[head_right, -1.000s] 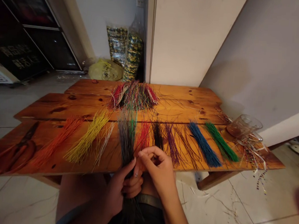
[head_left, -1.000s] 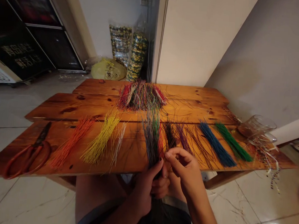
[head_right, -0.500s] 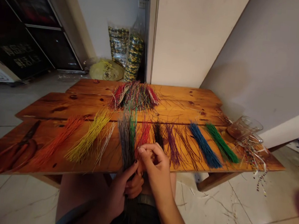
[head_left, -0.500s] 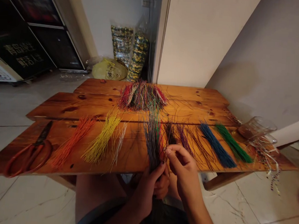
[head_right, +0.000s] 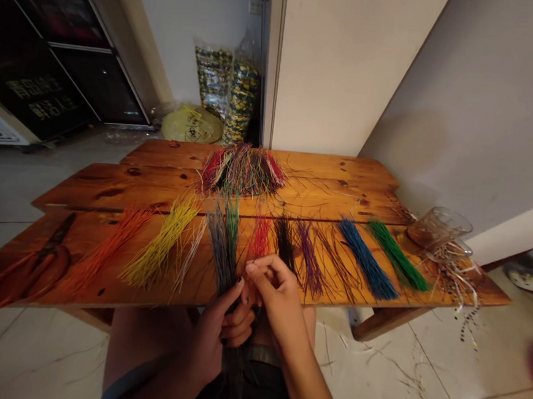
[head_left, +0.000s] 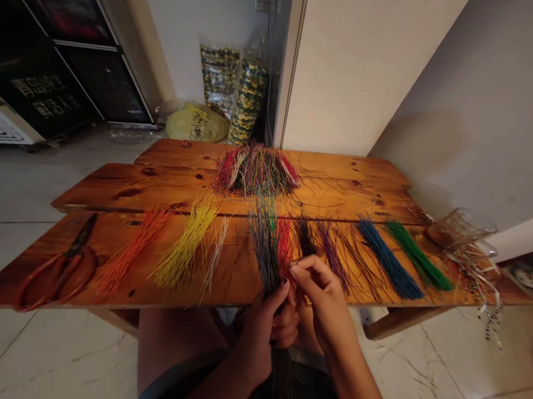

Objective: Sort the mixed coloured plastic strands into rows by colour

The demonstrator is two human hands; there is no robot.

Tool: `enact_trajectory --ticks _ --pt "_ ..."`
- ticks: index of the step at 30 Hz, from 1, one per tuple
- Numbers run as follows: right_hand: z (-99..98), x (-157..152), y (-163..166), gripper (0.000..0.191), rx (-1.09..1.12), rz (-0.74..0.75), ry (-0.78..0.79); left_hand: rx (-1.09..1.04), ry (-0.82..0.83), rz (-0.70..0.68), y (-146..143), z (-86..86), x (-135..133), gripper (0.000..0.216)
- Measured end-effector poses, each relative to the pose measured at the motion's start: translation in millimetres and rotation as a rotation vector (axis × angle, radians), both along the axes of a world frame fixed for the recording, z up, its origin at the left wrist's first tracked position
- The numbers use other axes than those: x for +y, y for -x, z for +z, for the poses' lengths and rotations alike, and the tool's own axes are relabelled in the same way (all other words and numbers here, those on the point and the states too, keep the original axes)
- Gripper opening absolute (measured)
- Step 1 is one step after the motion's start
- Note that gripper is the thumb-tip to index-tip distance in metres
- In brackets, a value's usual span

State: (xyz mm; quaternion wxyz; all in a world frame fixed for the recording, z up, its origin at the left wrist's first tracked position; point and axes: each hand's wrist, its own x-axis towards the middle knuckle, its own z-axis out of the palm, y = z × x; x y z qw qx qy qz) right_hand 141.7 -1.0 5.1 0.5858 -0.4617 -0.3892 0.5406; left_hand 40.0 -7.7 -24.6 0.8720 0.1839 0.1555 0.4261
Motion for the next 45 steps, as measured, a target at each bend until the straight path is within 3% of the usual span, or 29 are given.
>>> enact_trajectory --ticks 4,8,12,16,23,33,37,45 --pt "3.2 4.7 -13.7 0.009 0.004 -0.145 -0.081 0.035 0.026 0.0 1.5 -2.5 0.2 0.025" --pt "15.3 6.5 -31.4 0.007 0.211 -0.248 -0.115 0.149 0.055 0.056 2.4 -6.7 0.5 0.026" --pt "18.9 -1.7 -26.9 0.006 0.246 -0.103 -0.039 0.249 0.059 0.119 1.7 -12.1 2.1 0.027" --pt "5.6 -11.4 -5.0 0.014 0.359 0.073 0.128 0.355 0.059 0.214 -2.5 -16.4 3.6 0.03" --pt "-1.2 -2.6 8.5 0.022 -0.066 0.019 0.083 0.561 0.008 0.294 -7.6 -17.3 1.3 0.041" --pt "6.5 3.2 10.2 0.017 -0.373 -0.162 -0.05 0.71 -0.059 0.286 -7.5 -17.8 -3.7 0.039" --pt "10.0 2.5 7.9 0.015 -0.409 -0.165 -0.067 0.672 -0.072 0.255 -7.7 -19.1 -3.7 0.038" --pt "9.7 5.1 8.9 0.02 -0.279 -0.106 -0.01 0.645 -0.039 0.268 -6.3 -15.4 -4.6 0.035"
